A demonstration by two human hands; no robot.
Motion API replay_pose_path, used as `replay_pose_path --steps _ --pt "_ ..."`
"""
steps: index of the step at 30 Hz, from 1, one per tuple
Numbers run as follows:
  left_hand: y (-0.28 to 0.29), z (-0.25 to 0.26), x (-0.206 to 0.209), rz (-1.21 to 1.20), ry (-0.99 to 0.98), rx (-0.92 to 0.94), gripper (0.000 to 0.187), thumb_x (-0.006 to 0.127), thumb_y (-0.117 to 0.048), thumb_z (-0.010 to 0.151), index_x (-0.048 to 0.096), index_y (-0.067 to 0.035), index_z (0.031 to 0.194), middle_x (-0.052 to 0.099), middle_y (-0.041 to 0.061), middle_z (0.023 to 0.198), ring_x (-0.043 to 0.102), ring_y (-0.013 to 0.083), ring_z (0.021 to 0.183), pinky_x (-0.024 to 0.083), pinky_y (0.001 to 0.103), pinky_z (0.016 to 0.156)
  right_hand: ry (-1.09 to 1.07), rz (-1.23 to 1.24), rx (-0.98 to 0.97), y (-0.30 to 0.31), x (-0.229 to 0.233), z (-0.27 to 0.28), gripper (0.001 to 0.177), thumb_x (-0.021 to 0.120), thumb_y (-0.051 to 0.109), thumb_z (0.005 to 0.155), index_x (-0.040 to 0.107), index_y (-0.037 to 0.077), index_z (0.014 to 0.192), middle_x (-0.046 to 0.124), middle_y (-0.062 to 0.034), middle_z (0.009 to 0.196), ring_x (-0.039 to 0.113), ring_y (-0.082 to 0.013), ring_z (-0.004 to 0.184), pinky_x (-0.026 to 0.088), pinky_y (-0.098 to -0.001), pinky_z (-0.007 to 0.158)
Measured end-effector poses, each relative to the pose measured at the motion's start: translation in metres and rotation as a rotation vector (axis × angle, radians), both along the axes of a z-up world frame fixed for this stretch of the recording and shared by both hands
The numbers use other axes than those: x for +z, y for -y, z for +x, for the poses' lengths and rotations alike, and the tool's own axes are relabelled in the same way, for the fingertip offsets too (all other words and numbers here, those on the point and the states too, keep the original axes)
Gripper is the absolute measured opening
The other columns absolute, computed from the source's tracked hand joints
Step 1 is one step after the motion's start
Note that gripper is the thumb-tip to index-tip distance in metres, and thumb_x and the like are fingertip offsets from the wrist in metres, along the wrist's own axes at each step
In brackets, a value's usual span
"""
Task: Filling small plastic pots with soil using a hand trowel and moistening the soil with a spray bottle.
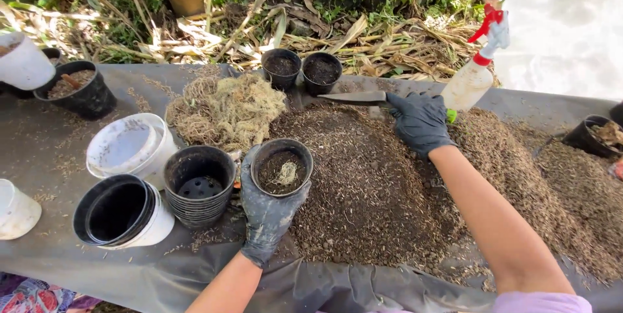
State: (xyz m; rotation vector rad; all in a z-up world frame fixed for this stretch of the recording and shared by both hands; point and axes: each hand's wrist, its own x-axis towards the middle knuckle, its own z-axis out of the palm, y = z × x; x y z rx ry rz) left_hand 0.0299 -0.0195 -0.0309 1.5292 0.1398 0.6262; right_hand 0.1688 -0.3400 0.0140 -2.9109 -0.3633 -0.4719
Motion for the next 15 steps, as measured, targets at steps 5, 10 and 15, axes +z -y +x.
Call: replay_pose_path --steps 5,10,15 --pt "-0.057 0.011 -0.065 0.011 0.014 0.03 0.125 0.103 -0.005 0.04 0.04 -0.008 0.147 0.06 0.017 0.138 0.062 0.027 0.127 0.056 0.038 0.106 -0.276 0.051 0.003 -0.043 0.016 0.01 0.043 0.048 0.043 0.101 0.064 0.036 0.14 0.076 -0.0213 0.102 0.069 -0.047 0.106 0.044 -0.0606 0.1" --pt "-0.077 -0.005 -0.105 0.018 0.026 0.026 0.123 0.103 -0.006 0.041 0.04 -0.008 0.147 0.06 0.016 0.139 0.061 0.027 0.127 0.055 0.038 0.107 -0.406 0.143 0.032 -0.062 0.047 -0.015 0.043 0.053 0.043 0.099 0.07 0.028 0.136 0.076 -0.0243 0.106 0.068 -0.0511 0.107 0.051 -0.0588 0.094" --pt "-0.073 -0.014 -0.113 0.024 0.045 0.014 0.122 0.102 -0.006 0.042 0.04 -0.008 0.147 0.059 0.016 0.139 0.061 0.027 0.128 0.054 0.039 0.108 -0.307 0.08 0.039 -0.033 0.033 -0.034 0.039 0.059 0.046 0.097 0.067 0.04 0.135 0.079 -0.0144 0.1 0.071 -0.0428 0.103 0.055 -0.0562 0.094"
